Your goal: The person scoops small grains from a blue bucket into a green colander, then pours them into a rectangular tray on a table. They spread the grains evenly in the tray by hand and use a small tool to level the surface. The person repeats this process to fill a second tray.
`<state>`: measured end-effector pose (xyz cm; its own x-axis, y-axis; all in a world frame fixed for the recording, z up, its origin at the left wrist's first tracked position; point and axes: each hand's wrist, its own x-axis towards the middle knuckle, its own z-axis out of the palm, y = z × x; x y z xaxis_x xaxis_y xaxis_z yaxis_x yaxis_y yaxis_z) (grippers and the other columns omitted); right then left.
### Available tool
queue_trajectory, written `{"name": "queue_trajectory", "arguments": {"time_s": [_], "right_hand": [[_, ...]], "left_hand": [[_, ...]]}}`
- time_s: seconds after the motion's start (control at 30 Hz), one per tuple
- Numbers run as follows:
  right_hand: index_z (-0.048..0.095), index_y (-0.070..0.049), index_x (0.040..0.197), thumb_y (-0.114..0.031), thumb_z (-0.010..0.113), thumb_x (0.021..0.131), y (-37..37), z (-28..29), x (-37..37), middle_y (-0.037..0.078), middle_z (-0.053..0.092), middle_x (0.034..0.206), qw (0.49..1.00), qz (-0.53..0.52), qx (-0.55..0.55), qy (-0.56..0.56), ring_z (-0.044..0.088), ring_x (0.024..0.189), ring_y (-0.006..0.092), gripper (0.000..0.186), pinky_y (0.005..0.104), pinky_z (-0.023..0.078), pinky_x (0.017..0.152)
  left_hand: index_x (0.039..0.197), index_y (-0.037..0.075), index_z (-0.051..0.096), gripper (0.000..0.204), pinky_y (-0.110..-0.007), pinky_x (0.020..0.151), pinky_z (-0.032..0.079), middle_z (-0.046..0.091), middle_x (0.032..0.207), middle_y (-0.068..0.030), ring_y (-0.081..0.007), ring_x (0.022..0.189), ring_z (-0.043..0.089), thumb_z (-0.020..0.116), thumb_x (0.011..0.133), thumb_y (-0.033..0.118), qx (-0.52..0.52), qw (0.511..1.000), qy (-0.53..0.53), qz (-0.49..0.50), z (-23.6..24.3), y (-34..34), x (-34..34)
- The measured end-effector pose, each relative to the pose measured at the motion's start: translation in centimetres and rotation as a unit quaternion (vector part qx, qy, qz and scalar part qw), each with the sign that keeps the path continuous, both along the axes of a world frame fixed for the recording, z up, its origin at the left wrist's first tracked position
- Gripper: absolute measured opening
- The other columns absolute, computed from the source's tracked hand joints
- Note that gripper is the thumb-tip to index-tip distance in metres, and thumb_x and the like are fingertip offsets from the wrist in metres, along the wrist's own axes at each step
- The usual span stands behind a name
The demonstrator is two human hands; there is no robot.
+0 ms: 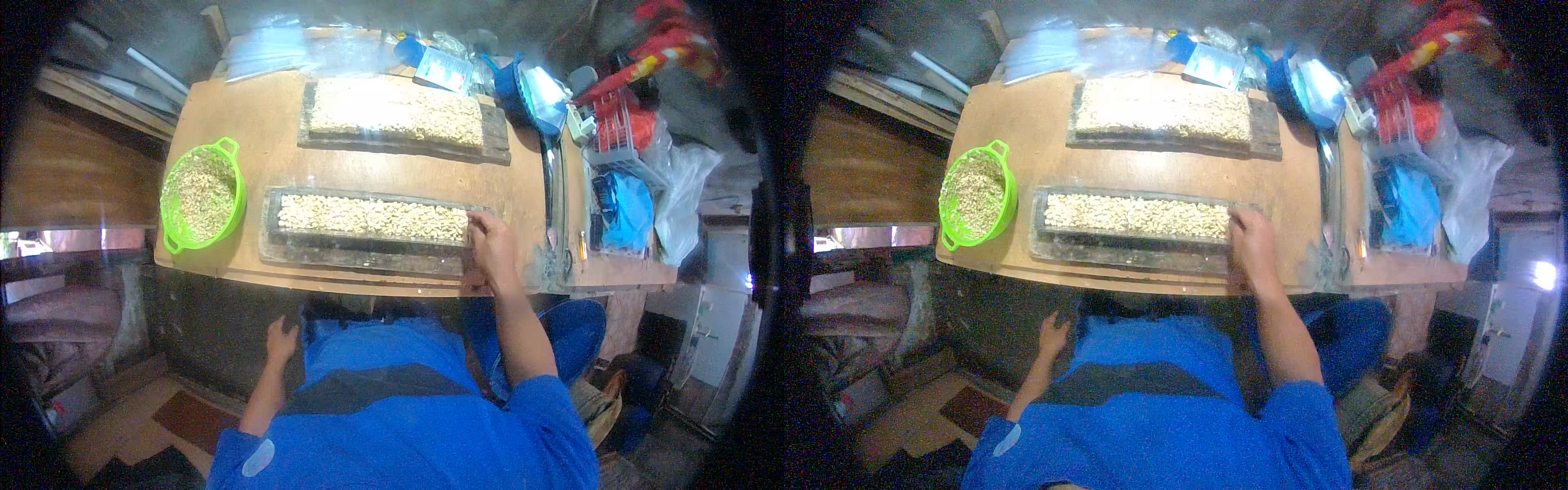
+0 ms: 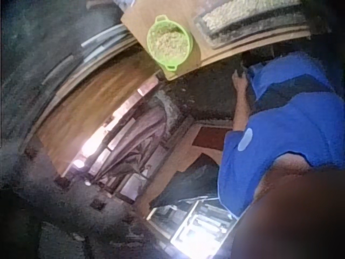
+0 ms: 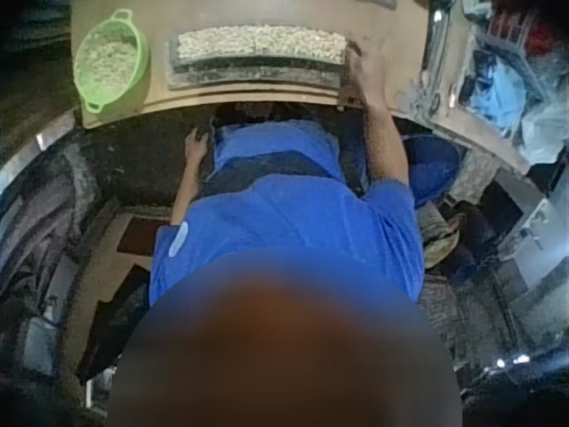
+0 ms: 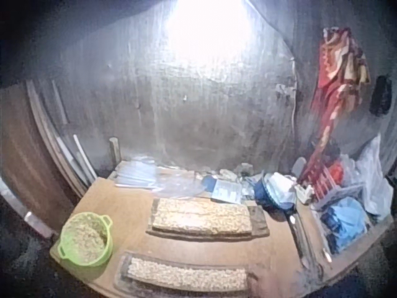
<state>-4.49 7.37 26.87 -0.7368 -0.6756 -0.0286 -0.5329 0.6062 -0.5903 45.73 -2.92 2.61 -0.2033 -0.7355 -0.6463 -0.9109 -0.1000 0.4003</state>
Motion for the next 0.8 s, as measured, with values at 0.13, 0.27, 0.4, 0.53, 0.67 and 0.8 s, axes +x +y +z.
{"name": "queue_trajectory", "arguments": {"time_s": [0.13, 0.27, 0.4, 0.53, 0.67, 0.8], "right_hand": [[0.075, -0.003, 0.114, -0.011, 0.068, 0.091, 1.3, 0.1, 0.0, 0.019, 0.075, 0.113, 1.0, -0.003, 0.002, 0.0, 0.071, 0.107, 0.0367, 0.025, 0.0427, 0.055, 0.094], [0.076, -0.004, 0.115, -0.011, 0.067, 0.092, 1.5, 0.7, 0.1, 0.019, 0.075, 0.113, 1.0, 0.002, 0.008, 0.006, 0.072, 0.106, 0.0358, 0.025, 0.0418, 0.055, 0.093], [0.075, -0.004, 0.117, -0.01, 0.067, 0.094, 0.9, 1.4, 1.1, 0.017, 0.075, 0.112, 0.999, 0.009, -0.039, -0.023, 0.072, 0.105, 0.0321, 0.025, 0.0387, 0.055, 0.092], [0.074, -0.003, 0.115, -0.005, 0.064, 0.096, -0.5, 0.6, 2.2, 0.014, 0.076, 0.108, 0.997, 0.055, -0.04, -0.047, 0.073, 0.099, 0.0253, 0.022, 0.0343, 0.056, 0.087], [0.075, -0.004, 0.114, -0.002, 0.062, 0.093, -0.8, 0.2, 2.2, 0.016, 0.075, 0.109, 0.995, 0.061, -0.075, -0.016, 0.073, 0.101, 0.0289, 0.025, 0.037, 0.056, 0.09], [0.075, -0.003, 0.114, 0.003, 0.06, 0.086, -0.9, 0.0, 1.9, 0.018, 0.074, 0.11, 0.995, 0.092, -0.036, 0.033, 0.072, 0.102, 0.0329, 0.032, 0.04, 0.056, 0.093]], "left_hand": [[0.147, 0.0, 0.055, 0.069, -0.045, 0.122, 0.035, 0.052, 0.15, -0.0278, -0.0401, 0.143, 0.047, 0.074, 0.091, 0.036, -0.008, 1.0, -0.001, -0.007, -0.2, 0.1, -0.1], [0.145, -0.001, 0.056, 0.068, -0.045, 0.122, 0.036, 0.051, 0.151, -0.029, -0.0407, 0.143, 0.047, 0.074, 0.091, 0.036, -0.021, 1.0, 0.005, -0.004, -0.4, 0.1, -0.5], [0.146, -0.001, 0.056, 0.068, -0.044, 0.121, 0.037, 0.051, 0.15, -0.0292, -0.0407, 0.142, 0.049, 0.074, 0.091, 0.035, -0.032, 0.999, -0.001, -0.007, 0.1, 0.0, -1.2], [0.146, -0.001, 0.055, 0.068, -0.043, 0.118, 0.041, 0.051, 0.15, -0.029, -0.0402, 0.14, 0.05, 0.074, 0.091, 0.034, -0.019, 1.0, -0.001, -0.008, 1.0, 0.0, -1.8], [0.146, -0.001, 0.054, 0.068, -0.042, 0.115, 0.045, 0.05, 0.15, -0.0274, -0.04, 0.138, 0.052, 0.074, 0.091, 0.033, -0.026, 0.999, 0.034, 0.012, 1.8, 0.1, -2.0], [0.146, 0.0, 0.055, 0.063, -0.043, 0.112, 0.048, 0.05, 0.151, -0.0257, -0.0397, 0.137, 0.052, 0.074, 0.091, 0.026, -0.088, 0.993, 0.075, -0.008, 3.1, -0.1, -2.2]]}}
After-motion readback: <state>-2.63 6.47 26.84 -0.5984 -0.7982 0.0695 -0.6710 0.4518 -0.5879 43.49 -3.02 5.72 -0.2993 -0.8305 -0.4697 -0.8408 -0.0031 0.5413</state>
